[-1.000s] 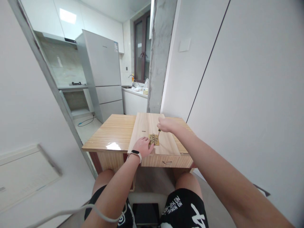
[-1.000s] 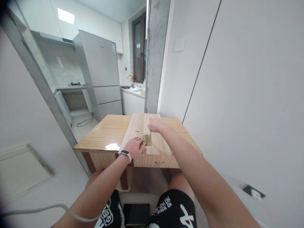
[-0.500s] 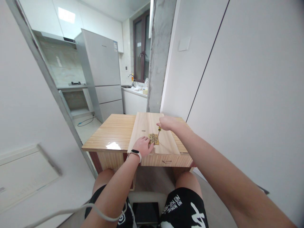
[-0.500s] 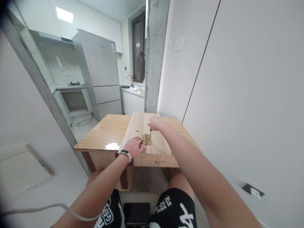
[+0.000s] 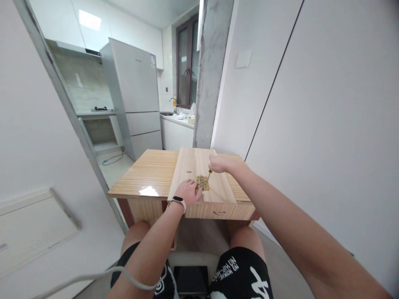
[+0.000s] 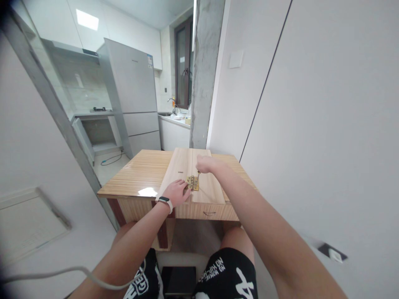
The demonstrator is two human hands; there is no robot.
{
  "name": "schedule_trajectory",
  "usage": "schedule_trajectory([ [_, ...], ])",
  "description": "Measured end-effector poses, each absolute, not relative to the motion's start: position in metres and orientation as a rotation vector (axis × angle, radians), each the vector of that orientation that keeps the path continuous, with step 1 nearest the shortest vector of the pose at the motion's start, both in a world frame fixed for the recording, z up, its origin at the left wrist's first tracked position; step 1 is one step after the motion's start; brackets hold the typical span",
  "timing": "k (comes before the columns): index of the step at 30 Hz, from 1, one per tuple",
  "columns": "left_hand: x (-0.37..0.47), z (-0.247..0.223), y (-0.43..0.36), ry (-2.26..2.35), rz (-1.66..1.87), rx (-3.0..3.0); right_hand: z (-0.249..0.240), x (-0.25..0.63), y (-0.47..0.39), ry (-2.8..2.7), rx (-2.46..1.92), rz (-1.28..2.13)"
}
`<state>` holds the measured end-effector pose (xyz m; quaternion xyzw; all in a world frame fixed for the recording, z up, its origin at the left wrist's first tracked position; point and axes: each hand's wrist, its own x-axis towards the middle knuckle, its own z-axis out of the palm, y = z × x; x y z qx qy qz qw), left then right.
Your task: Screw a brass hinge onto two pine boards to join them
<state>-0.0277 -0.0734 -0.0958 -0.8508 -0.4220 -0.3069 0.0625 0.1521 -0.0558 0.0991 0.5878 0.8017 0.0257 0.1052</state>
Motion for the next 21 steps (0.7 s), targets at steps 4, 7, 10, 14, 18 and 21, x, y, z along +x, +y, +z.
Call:
schedule_trajectory([
  [4, -0.0281, -0.0961, -0.0736, -1.287, -0.945, -2.568, 0.1002, 0.1537, -0.0534, 2.375, 1.696, 0.167],
  [7, -0.0284, -0.0962, -0.0736, -1.284, -0.946, -2.572, 0.1013, 0.1558, -0.0511, 2.383, 1.721, 0.211],
  [10, -0.0287, -0.0963, -0.0736, -1.287, -0.946, -2.577, 0.1019, 0.1556, -0.0507, 2.375, 1.739, 0.239],
  [14, -0.0284, -0.0964, -0.0737, -1.295, -0.949, -2.585, 0.1008, 0.1516, -0.0541, 2.397, 1.752, 0.288],
  [18, -0.0276, -0.0961, -0.0735, -1.281, -0.945, -2.581, 0.0977, 0.1478, -0.0573, 2.371, 1.867, 0.283],
  [21, -0.0271, -0.096, -0.0733, -1.277, -0.943, -2.573, 0.0961, 0.1468, -0.0589, 2.365, 1.897, 0.266],
])
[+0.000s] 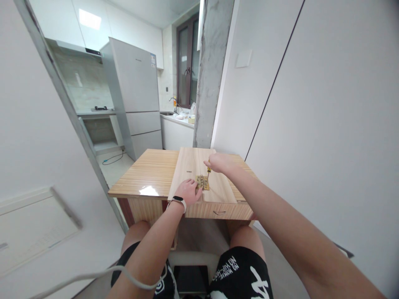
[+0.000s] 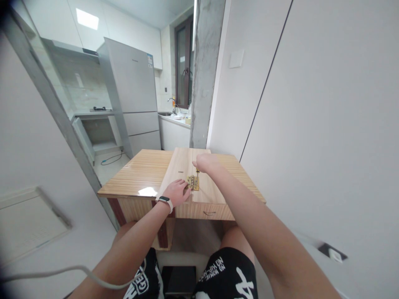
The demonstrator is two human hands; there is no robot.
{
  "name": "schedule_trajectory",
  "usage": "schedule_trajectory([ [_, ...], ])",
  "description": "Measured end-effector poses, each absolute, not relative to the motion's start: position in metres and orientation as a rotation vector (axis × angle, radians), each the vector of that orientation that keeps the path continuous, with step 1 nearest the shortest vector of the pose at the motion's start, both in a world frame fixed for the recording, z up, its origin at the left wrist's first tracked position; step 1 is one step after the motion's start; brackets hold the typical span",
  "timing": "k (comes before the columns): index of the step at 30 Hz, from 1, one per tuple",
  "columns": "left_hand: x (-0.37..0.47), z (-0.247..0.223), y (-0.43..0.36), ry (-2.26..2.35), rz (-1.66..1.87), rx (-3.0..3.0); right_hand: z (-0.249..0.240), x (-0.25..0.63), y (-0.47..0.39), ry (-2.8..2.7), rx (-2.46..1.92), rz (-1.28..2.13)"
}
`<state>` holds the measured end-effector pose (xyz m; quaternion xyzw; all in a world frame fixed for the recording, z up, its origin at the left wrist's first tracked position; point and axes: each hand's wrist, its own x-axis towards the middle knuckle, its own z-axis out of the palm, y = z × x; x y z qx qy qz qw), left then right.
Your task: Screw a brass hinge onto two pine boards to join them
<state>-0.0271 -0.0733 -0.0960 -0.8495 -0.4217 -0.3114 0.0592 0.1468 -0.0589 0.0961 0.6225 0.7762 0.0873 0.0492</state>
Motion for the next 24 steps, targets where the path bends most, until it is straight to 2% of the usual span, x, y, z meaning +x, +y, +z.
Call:
schedule_trajectory([
  [9, -0.027, -0.096, -0.073, -1.286, -0.942, -2.573, 0.097, 0.153, -0.055, 2.389, 1.75, 0.2],
  [24, -0.027, -0.094, -0.075, -1.279, -0.95, -2.575, 0.094, 0.144, -0.059, 2.36, 1.919, 0.338],
])
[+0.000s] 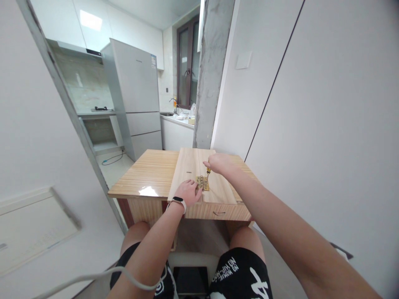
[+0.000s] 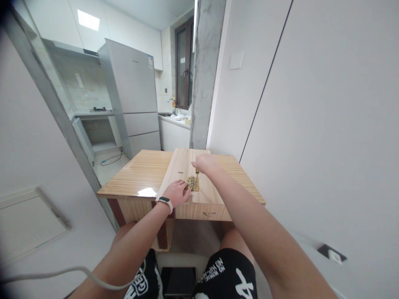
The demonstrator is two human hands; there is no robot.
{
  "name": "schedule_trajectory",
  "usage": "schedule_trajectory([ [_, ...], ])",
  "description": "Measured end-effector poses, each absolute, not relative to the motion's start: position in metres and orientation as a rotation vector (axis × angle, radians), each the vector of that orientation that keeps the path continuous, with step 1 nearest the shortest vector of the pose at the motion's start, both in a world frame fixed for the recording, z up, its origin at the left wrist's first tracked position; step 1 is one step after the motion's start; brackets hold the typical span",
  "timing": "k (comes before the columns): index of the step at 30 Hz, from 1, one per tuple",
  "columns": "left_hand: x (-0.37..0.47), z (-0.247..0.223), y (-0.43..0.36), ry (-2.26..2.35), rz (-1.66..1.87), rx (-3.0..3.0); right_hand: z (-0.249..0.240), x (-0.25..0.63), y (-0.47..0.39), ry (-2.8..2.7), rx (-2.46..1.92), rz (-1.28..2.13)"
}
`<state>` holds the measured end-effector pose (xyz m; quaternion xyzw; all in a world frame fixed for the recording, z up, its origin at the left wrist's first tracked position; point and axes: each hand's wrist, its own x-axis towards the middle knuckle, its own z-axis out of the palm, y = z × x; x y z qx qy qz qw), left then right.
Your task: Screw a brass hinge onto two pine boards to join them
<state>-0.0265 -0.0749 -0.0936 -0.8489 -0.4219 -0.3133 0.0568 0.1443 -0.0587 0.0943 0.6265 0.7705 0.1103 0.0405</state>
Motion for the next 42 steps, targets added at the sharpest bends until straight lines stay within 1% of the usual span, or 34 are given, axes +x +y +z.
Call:
schedule_trajectory([
  [6, -0.028, -0.093, -0.075, -1.278, -0.945, -2.575, 0.088, 0.15, -0.06, 2.451, 1.879, 0.316],
  [16, -0.027, -0.092, -0.075, -1.302, -0.931, -2.567, 0.093, 0.147, -0.061, 2.443, 1.763, 0.412],
  [24, -0.028, -0.095, -0.074, -1.284, -0.937, -2.555, 0.091, 0.159, -0.057, 2.533, 1.638, 0.272],
  [29, -0.028, -0.096, -0.074, -1.282, -0.947, -2.558, 0.099, 0.157, -0.055, 2.438, 1.667, 0.352],
  [35, -0.028, -0.097, -0.073, -1.283, -0.949, -2.559, 0.104, 0.149, -0.058, 2.389, 1.714, 0.343],
  [42, -0.027, -0.097, -0.072, -1.295, -0.94, -2.569, 0.1, 0.147, -0.056, 2.353, 1.89, 0.367],
])
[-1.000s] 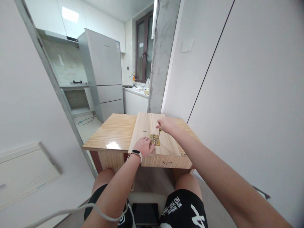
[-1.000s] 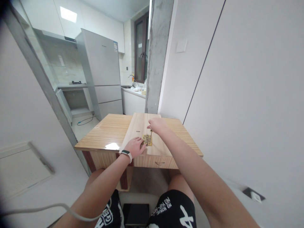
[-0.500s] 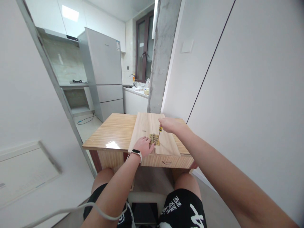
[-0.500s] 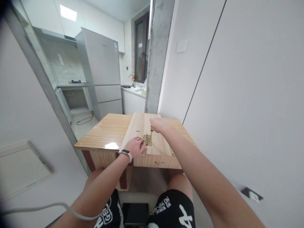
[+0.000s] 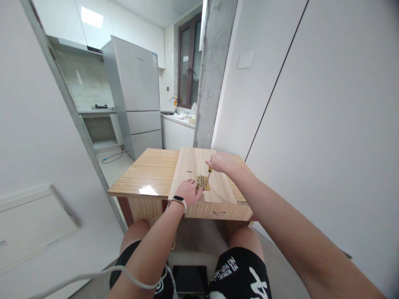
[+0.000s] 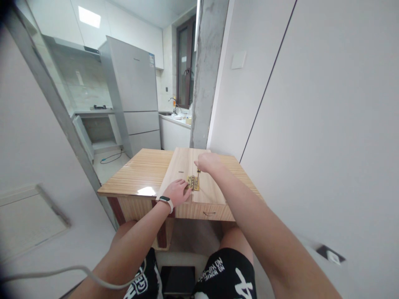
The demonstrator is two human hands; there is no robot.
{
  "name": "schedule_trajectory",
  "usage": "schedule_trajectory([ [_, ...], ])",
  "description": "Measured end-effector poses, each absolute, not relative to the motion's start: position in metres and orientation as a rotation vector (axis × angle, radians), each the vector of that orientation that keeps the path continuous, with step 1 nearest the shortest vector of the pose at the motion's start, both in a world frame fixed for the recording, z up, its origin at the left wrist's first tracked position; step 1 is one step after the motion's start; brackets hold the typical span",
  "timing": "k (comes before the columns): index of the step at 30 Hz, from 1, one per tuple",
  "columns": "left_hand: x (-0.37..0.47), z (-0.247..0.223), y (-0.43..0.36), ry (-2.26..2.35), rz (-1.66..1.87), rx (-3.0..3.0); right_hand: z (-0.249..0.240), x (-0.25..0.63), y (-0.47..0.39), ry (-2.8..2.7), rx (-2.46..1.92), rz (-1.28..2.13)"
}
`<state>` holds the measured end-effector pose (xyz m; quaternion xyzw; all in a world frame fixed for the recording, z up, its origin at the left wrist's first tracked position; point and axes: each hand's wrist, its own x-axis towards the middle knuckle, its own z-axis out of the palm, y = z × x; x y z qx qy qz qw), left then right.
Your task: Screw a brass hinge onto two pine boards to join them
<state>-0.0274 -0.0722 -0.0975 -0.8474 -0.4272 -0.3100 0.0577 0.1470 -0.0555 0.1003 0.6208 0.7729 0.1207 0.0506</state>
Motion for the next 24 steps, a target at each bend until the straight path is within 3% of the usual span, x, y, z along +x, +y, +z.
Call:
schedule_trajectory([
  [13, -0.027, -0.095, -0.073, -1.308, -0.906, -2.574, 0.087, 0.161, -0.055, 2.477, 1.767, 0.508],
  [24, -0.028, -0.095, -0.073, -1.313, -0.944, -2.579, 0.102, 0.16, -0.054, 2.504, 1.662, 0.348],
])
